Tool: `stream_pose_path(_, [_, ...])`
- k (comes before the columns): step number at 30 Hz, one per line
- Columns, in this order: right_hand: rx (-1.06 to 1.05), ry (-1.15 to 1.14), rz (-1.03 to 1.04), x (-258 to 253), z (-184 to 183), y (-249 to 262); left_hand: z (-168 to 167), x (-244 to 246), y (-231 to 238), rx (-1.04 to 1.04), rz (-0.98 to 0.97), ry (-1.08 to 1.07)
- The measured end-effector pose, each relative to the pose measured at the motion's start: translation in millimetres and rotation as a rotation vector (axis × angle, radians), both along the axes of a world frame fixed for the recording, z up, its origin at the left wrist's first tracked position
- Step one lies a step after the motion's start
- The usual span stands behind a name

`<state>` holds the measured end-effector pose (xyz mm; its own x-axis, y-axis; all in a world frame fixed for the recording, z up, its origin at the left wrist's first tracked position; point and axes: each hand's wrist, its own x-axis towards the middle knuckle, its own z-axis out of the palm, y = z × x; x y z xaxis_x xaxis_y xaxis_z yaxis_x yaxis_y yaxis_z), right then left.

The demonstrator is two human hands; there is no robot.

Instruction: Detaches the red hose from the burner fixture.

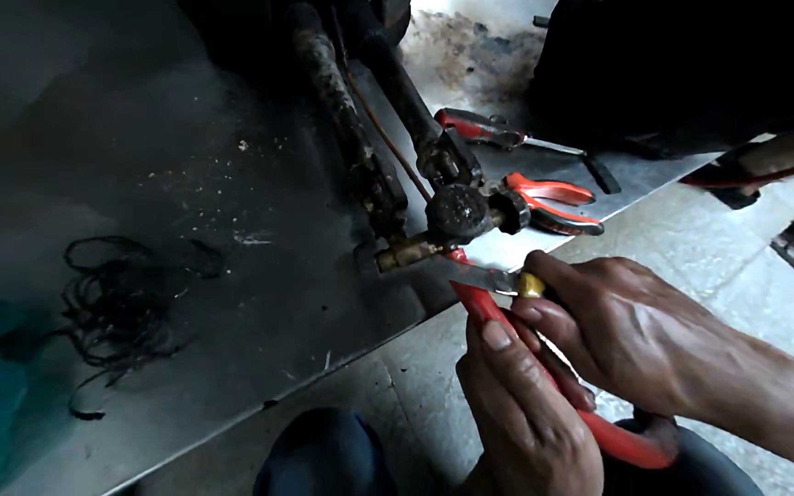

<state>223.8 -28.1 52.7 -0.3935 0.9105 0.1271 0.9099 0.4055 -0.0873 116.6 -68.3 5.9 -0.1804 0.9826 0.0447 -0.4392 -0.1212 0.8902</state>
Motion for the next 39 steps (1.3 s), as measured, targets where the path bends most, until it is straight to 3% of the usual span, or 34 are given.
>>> stream_pose_path(7, [-0.214,0.057,-0.035,-15.0,19.3,6.4,-4.6,-0.5,0.4,0.044,0.045,0.072])
stream_pose_path(16, [-0.175,-0.006,-0.117,-23.3,23.5,-1.4,-6.2,1.7,2.2,0.055,0.134,0.135])
stream_pose_path(21, [-0.146,-0.017,-0.149,-16.2,26.4,-16.0,-11.6,0.4,2.2,0.086,0.082,0.080])
stream_pose_path(26, [-0.261,0.026,-0.173,-25.6,31.4,-5.8,-11.3,-2.9,2.3,0.103,0.053,0.142])
stream_pose_path(39, [-0.192,0.033,-0.124,-9.6,23.1,-13.9,-17.9,-5.8,5.9,0.146,0.003,0.050])
